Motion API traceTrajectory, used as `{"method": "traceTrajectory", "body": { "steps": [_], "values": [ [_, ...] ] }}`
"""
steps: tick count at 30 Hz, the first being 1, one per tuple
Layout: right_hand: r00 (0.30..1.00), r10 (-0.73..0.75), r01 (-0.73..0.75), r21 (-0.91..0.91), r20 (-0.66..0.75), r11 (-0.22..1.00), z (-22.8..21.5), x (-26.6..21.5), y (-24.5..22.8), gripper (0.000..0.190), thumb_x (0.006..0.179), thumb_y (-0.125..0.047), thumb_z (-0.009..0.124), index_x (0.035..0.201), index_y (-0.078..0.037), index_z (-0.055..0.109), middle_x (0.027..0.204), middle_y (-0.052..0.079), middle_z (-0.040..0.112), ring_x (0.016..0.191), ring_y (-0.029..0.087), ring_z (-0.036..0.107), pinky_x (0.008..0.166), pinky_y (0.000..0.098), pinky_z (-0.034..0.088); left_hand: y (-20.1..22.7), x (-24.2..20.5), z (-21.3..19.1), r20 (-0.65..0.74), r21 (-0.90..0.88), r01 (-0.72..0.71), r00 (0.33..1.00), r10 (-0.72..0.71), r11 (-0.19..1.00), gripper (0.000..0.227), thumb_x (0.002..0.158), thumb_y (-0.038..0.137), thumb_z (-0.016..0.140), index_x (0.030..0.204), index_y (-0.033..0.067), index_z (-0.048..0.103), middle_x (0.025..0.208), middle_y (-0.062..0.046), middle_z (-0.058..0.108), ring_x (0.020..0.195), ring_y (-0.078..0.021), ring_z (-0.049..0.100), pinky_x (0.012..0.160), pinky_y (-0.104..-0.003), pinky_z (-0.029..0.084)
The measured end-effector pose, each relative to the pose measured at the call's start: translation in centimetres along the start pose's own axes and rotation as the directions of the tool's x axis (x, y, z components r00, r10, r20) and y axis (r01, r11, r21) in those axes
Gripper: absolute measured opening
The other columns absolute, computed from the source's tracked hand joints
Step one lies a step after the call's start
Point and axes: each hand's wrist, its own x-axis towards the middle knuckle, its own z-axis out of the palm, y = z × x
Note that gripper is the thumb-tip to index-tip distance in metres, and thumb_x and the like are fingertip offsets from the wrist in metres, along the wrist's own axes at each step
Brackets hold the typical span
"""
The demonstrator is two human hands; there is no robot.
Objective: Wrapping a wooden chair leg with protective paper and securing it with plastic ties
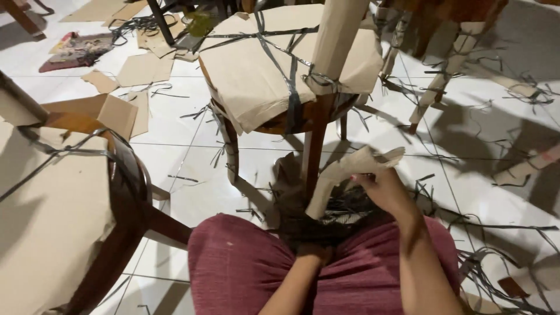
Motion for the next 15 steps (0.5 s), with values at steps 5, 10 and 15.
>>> {"method": "traceTrajectory", "body": {
  "steps": [5,10,15],
  "values": [
    [0.984,0.017,-0.028,0.058,0.180,0.998,3.5,4.7,4.4,0.040,0.100,-0.012,0.062,0.138,0.001,0.058,0.103,0.024,0.077,0.055,0.029,0.073,0.065,0.0451,0.061,-0.6,0.4,-1.2,-0.119,-0.168,-0.094,0.990,0.074,0.981,0.049,0.097,0.052,0.044,0.124,0.0186,0.068,0.130,-0.009,0.066,0.130,-0.0294,0.059,0.109,-0.044,0.048],
    [0.993,0.047,-0.046,-0.016,0.106,0.999,6.3,8.3,4.8,0.039,0.098,-0.025,0.069,0.080,0.008,0.061,0.066,0.021,0.062,0.058,0.026,0.059,0.048,0.0353,0.048,-1.6,0.6,-3.6,-0.213,-0.265,-0.169,0.970,0.113,0.949,0.031,0.095,0.047,0.058,0.114,0.0280,0.074,0.119,-0.002,0.073,0.122,-0.0270,0.065,0.105,-0.043,0.052],
    [0.993,0.116,-0.115,-0.029,0.022,0.993,10.5,10.2,4.9,0.039,0.098,-0.026,0.069,0.118,0.006,0.059,0.111,0.036,0.069,0.100,0.051,0.070,0.080,0.0595,0.060,2.9,-9.9,-19.0,-0.737,-0.519,-0.565,0.676,-0.001,0.642,0.040,0.097,0.039,0.067,0.124,0.0098,0.070,0.119,-0.025,0.071,0.121,-0.0384,0.065,0.104,-0.048,0.052]
  ]
}}
